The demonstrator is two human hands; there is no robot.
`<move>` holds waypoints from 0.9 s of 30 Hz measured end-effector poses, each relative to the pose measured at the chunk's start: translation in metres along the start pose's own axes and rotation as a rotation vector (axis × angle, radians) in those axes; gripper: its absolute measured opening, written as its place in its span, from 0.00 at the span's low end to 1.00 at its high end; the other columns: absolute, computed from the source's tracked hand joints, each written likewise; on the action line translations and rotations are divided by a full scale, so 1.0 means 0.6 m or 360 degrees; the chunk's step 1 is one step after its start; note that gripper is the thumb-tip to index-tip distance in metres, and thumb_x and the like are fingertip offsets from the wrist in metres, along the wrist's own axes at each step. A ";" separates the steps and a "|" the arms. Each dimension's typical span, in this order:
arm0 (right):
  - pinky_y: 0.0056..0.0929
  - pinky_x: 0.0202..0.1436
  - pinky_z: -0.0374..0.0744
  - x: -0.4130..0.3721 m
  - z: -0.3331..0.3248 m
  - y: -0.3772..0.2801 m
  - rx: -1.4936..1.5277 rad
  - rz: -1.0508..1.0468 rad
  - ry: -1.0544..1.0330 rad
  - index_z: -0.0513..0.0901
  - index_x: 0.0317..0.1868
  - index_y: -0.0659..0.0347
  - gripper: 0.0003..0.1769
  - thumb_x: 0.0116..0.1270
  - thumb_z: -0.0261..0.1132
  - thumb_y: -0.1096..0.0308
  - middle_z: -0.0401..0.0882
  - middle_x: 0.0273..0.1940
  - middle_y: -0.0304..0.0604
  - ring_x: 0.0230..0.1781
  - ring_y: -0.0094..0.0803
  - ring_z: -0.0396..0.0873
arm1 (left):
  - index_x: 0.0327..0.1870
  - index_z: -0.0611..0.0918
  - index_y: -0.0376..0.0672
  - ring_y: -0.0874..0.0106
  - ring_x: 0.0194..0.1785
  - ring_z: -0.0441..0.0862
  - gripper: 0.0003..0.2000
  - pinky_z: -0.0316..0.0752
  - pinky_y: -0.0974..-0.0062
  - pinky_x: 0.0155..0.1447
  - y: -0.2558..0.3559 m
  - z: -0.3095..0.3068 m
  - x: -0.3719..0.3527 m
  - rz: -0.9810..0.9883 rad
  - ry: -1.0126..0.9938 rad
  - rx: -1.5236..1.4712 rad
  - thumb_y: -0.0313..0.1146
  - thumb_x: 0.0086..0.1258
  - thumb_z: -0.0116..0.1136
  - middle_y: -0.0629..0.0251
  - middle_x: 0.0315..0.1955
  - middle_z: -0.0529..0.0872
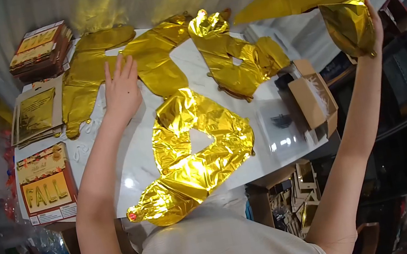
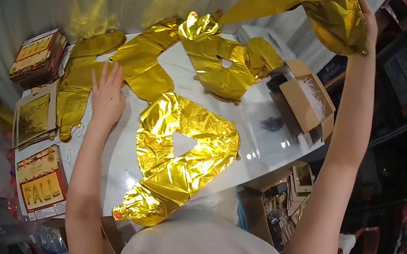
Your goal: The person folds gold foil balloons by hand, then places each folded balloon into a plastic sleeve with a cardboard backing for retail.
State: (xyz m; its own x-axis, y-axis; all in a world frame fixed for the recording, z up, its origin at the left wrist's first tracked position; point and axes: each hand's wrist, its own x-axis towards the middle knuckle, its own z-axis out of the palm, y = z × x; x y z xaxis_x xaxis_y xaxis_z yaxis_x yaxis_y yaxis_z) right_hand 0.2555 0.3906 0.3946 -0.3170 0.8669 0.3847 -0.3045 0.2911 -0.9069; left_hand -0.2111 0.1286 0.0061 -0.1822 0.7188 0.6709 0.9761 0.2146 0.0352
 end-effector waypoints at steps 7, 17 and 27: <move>0.41 0.70 0.87 -0.170 0.080 -0.052 -0.0403 -0.0511 0.0137 0.76 0.77 0.69 0.24 0.88 0.55 0.67 0.84 0.69 0.54 0.66 0.42 0.87 | 0.71 0.81 0.44 0.47 0.77 0.73 0.26 0.65 0.50 0.85 0.152 -0.115 -0.024 0.0514 -0.0743 -0.1004 0.32 0.70 0.68 0.48 0.71 0.79; 0.35 0.66 0.91 -0.190 0.027 -0.042 -0.0209 -0.0246 -0.0219 0.79 0.74 0.71 0.21 0.85 0.59 0.76 0.86 0.67 0.52 0.61 0.37 0.90 | 0.52 0.91 0.36 0.60 0.37 0.90 0.12 0.84 0.66 0.47 0.172 -0.015 -0.068 -0.0021 -0.0361 -0.1676 0.34 0.74 0.72 0.57 0.38 0.95; 0.32 0.67 0.88 -0.251 0.055 0.015 -0.0624 -0.0609 -0.0446 0.75 0.78 0.70 0.30 0.81 0.67 0.67 0.85 0.67 0.53 0.62 0.37 0.89 | 0.54 0.92 0.37 0.79 0.37 0.86 0.15 0.79 0.77 0.45 0.114 0.042 0.056 -0.0944 -0.0243 -0.1686 0.40 0.77 0.71 0.64 0.36 0.95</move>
State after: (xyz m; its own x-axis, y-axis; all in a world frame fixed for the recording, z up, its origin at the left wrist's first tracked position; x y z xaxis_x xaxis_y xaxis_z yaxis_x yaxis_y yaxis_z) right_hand 0.2710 0.2494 0.3341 -0.4909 0.5474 0.6778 -0.1075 0.7340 -0.6706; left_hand -0.1535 0.1841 0.0122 -0.5742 0.7781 0.2546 0.3380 -0.0579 0.9394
